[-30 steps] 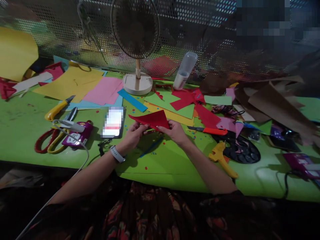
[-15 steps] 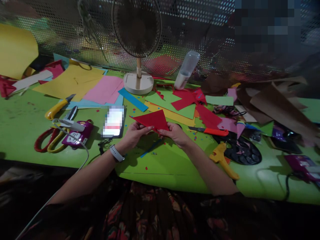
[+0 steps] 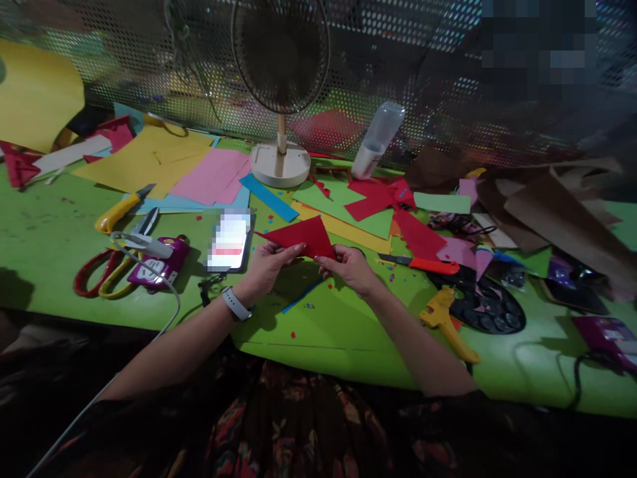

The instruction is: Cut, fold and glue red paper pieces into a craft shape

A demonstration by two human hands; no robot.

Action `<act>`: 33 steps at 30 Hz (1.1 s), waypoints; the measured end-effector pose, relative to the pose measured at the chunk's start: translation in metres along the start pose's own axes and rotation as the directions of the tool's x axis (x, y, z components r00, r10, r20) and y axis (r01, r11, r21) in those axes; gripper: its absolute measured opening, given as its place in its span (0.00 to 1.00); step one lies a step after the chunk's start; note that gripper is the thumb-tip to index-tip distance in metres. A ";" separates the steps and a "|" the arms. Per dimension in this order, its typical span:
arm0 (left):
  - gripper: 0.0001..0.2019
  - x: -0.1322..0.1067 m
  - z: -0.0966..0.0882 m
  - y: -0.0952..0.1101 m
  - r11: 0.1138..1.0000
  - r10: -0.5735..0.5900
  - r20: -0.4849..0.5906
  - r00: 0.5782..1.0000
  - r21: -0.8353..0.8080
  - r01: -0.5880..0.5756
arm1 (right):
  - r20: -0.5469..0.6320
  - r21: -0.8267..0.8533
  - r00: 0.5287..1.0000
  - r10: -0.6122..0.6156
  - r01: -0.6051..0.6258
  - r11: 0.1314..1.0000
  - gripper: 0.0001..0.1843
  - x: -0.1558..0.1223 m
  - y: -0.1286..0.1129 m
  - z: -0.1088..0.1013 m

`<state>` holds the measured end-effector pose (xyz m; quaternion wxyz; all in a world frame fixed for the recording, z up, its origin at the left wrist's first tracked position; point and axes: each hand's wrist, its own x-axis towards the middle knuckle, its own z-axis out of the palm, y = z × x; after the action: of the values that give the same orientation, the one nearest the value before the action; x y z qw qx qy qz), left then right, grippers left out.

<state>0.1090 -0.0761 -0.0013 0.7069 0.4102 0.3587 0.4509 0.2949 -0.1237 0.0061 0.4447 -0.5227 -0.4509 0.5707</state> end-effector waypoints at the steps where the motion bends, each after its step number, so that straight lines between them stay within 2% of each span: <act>1: 0.12 0.001 0.000 -0.001 1.000 -0.001 0.004 1.000 -0.003 0.001 | -0.006 0.004 1.000 -0.001 0.001 1.000 0.17 0.000 0.001 0.000; 5: 0.12 0.002 -0.003 -0.003 1.000 -0.009 0.020 1.000 -0.019 0.010 | -0.031 0.016 0.999 -0.012 0.013 1.000 0.17 0.002 0.002 0.001; 10: 0.14 0.001 -0.002 -0.004 0.998 -0.051 0.092 0.994 -0.020 0.053 | -0.067 0.045 0.997 -0.043 0.046 0.998 0.18 0.003 0.002 0.007; 12: 0.14 0.001 -0.001 -0.004 0.998 -0.063 0.086 0.994 -0.019 0.064 | -0.051 0.046 0.998 -0.029 0.031 0.998 0.18 0.001 0.002 0.011; 15: 0.14 0.002 0.000 -0.001 0.997 -0.038 0.029 0.999 -0.062 0.040 | 0.001 0.025 1.000 0.016 -0.016 1.000 0.19 -0.001 0.000 0.013; 18: 0.13 0.006 -0.004 0.003 0.994 -0.019 -0.056 0.998 -0.105 0.013 | -0.018 0.007 1.000 0.001 -0.001 1.000 0.18 -0.004 -0.003 0.006; 22: 0.12 0.012 -0.008 0.010 0.982 0.047 -0.186 0.981 -0.171 -0.079 | -0.014 0.017 1.000 0.005 -0.005 1.000 0.18 -0.006 -0.009 -0.002; 24: 0.12 0.010 -0.006 0.010 0.980 0.037 -0.168 0.985 -0.186 -0.069 | -0.025 0.061 1.000 0.014 -0.012 0.998 0.18 -0.006 -0.010 0.003; 28: 0.15 0.002 0.003 0.007 0.995 -0.045 -0.013 0.999 -0.090 0.044 | -0.061 0.139 0.998 0.002 0.006 0.990 0.20 -0.005 -0.006 0.023; 30: 0.14 0.001 0.003 0.006 0.996 -0.060 -0.009 0.998 -0.060 0.060 | 0.001 0.108 1.000 0.009 -0.009 0.994 0.21 -0.007 -0.004 0.026; 33: 0.13 0.003 -0.003 0.007 0.991 -0.091 -0.056 0.994 -0.103 0.085 | 0.074 -0.002 0.997 0.037 -0.037 0.999 0.17 -0.017 -0.004 0.011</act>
<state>0.1056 -0.0704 0.0037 0.7346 0.3441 0.3748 0.4489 0.2852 -0.1398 0.0138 0.4169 -0.5097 -0.4576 0.5975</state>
